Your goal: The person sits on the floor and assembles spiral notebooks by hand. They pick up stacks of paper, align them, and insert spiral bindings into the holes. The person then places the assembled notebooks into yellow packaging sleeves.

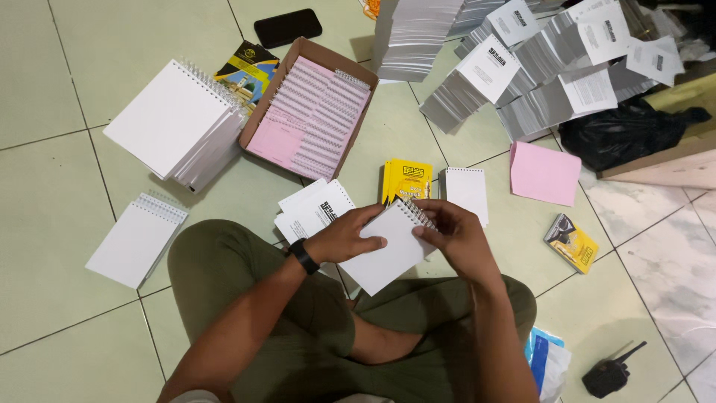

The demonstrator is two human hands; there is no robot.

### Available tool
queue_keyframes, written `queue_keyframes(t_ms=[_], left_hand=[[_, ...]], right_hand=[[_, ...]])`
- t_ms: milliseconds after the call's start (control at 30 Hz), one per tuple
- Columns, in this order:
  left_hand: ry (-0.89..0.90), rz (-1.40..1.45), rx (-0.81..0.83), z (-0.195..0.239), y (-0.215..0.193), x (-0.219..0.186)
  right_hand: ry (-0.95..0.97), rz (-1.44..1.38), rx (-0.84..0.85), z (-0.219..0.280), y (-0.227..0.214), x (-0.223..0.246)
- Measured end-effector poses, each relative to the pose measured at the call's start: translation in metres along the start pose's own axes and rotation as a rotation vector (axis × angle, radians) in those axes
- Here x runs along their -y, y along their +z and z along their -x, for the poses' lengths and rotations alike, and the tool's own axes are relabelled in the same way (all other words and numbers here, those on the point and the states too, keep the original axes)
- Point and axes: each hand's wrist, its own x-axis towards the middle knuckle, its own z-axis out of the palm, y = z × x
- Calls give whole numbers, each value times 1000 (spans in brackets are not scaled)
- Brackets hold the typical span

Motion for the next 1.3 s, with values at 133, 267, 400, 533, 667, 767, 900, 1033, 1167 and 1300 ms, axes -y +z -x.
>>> queue_keyframes(t_ms=[133, 267, 400, 533, 667, 767, 900, 1033, 1167, 1300], left_hand=[[51, -2, 41, 0, 6, 13], [54, 49, 96, 2, 12, 28], [64, 81, 94, -2, 10, 46], [53, 83, 122, -3, 8, 42], [32, 88, 151, -1, 7, 38], [34, 85, 158, -2, 6, 43], [50, 42, 162, 0, 2, 36], [57, 22, 157, 1, 1, 35], [56, 14, 159, 3, 5, 32], [60, -9, 155, 3, 6, 32]], right_hand=[[58, -48, 6, 9, -2, 10], [55, 25, 26, 11, -12, 2], [73, 119, 87, 14, -16, 12], [80, 142, 143, 8, -17, 13], [50, 113, 170, 2, -6, 17], [38, 59, 143, 4, 6, 27], [3, 30, 80, 5, 11, 27], [-22, 63, 66, 3, 10, 25], [-1, 60, 64, -1, 11, 15], [-51, 191, -25, 2, 13, 9]])
